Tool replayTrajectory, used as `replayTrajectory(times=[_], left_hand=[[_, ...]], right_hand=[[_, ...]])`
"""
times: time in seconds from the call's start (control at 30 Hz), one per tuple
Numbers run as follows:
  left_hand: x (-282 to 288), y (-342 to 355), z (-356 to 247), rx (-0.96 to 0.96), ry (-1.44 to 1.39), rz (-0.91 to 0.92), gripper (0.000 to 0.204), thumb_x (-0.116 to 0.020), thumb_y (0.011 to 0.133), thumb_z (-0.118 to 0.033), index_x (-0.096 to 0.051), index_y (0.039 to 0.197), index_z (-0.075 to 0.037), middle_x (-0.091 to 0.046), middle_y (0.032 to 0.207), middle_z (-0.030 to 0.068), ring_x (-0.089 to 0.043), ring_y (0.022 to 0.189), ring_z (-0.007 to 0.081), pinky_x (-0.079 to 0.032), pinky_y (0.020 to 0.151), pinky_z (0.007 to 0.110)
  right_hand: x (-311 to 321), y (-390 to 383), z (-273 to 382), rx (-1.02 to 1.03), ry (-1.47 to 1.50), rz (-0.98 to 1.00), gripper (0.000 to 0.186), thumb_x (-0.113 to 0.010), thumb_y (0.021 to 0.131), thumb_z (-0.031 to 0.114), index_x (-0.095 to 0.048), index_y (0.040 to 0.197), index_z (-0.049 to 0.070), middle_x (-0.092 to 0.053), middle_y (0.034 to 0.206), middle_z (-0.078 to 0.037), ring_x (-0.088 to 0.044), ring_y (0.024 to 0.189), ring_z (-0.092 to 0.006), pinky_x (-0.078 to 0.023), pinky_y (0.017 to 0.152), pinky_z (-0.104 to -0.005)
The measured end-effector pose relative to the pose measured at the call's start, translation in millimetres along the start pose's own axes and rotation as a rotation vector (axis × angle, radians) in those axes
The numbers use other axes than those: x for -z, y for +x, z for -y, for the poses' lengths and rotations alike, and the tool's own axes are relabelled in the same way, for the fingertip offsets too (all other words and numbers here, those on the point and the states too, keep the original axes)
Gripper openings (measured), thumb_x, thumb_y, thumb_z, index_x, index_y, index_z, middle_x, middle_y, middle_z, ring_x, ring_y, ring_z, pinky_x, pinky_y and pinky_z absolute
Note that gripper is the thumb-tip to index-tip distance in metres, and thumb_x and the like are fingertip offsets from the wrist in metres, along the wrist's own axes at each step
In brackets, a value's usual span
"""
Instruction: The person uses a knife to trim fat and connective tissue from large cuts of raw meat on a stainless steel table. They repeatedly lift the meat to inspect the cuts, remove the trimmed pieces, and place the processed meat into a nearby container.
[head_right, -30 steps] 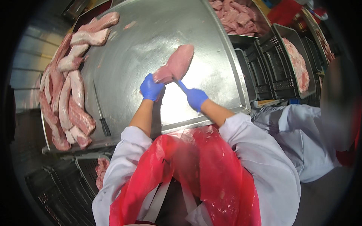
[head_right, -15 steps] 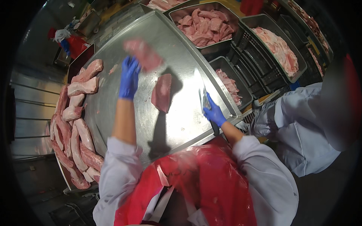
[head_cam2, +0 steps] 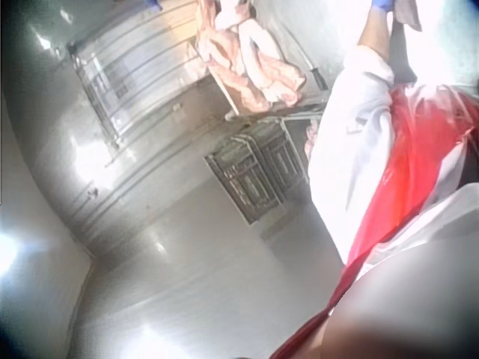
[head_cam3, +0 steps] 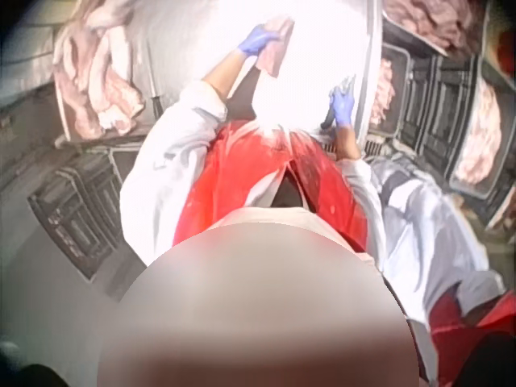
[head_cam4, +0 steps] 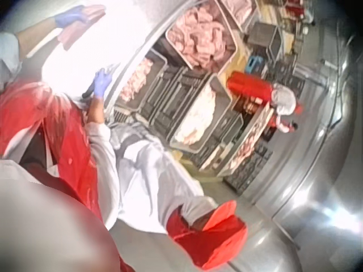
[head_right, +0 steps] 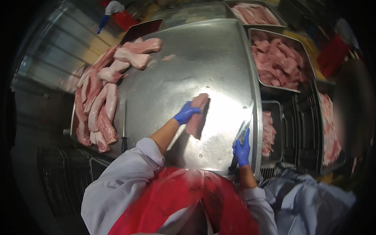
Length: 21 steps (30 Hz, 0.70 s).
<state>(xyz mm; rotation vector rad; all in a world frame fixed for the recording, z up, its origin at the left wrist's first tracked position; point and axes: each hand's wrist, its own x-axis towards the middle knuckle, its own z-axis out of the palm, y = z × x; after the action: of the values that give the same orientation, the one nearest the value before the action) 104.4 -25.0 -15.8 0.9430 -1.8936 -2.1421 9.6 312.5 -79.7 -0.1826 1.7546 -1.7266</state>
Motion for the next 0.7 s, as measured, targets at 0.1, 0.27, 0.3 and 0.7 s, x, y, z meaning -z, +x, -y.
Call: replayTrajectory(times=[0.1, 0.27, 0.3, 0.7], left_hand=[[-57, 41, -78, -0.268, -0.068, 0.089, 0.075, -0.079, 0.081, -0.033, -0.05, 0.142, 0.0, -0.059, 0.132, 0.0167, -0.055, 0.122, 0.0235, -0.045, 0.102, 0.036], [-97, 129, -250, -0.376, -0.074, 0.069, 0.097, -0.076, 0.085, -0.046, -0.024, 0.153, 0.001, -0.039, 0.15, 0.0291, -0.042, 0.139, 0.0344, -0.038, 0.113, 0.043], [-81, 141, -254, -0.411, 0.126, 0.015, 0.096, -0.074, 0.086, -0.048, -0.026, 0.153, 0.001, -0.039, 0.15, 0.029, -0.042, 0.139, 0.0356, -0.038, 0.113, 0.044], [404, 198, -54, 0.241, 1.272, -0.803, 0.083, -0.066, 0.081, -0.058, -0.042, 0.149, -0.016, -0.032, 0.154, 0.0233, -0.034, 0.139, 0.0507, -0.036, 0.111, 0.058]], right_hand=[[-11, 7, 6, 0.011, -0.067, 0.039, 0.083, -0.05, 0.095, 0.0, -0.01, 0.162, 0.027, -0.059, 0.074, -0.005, -0.052, 0.052, -0.0099, -0.045, 0.043, -0.0264], [-31, 35, 8, -0.018, -0.138, 0.101, 0.084, -0.052, 0.094, -0.001, -0.012, 0.162, 0.028, -0.061, 0.076, -0.006, -0.055, 0.053, -0.0109, -0.045, 0.042, -0.0272], [-31, 41, 0, -0.055, -0.154, 0.067, 0.084, -0.052, 0.094, -0.001, -0.013, 0.162, 0.028, -0.061, 0.076, -0.006, -0.055, 0.053, -0.0111, -0.045, 0.041, -0.0275], [-35, 38, -20, -0.007, -0.154, -0.092, 0.08, -0.053, 0.093, -0.004, -0.017, 0.162, 0.018, -0.05, 0.08, 0.0, -0.053, 0.057, -0.0096, -0.05, 0.052, -0.0259]])
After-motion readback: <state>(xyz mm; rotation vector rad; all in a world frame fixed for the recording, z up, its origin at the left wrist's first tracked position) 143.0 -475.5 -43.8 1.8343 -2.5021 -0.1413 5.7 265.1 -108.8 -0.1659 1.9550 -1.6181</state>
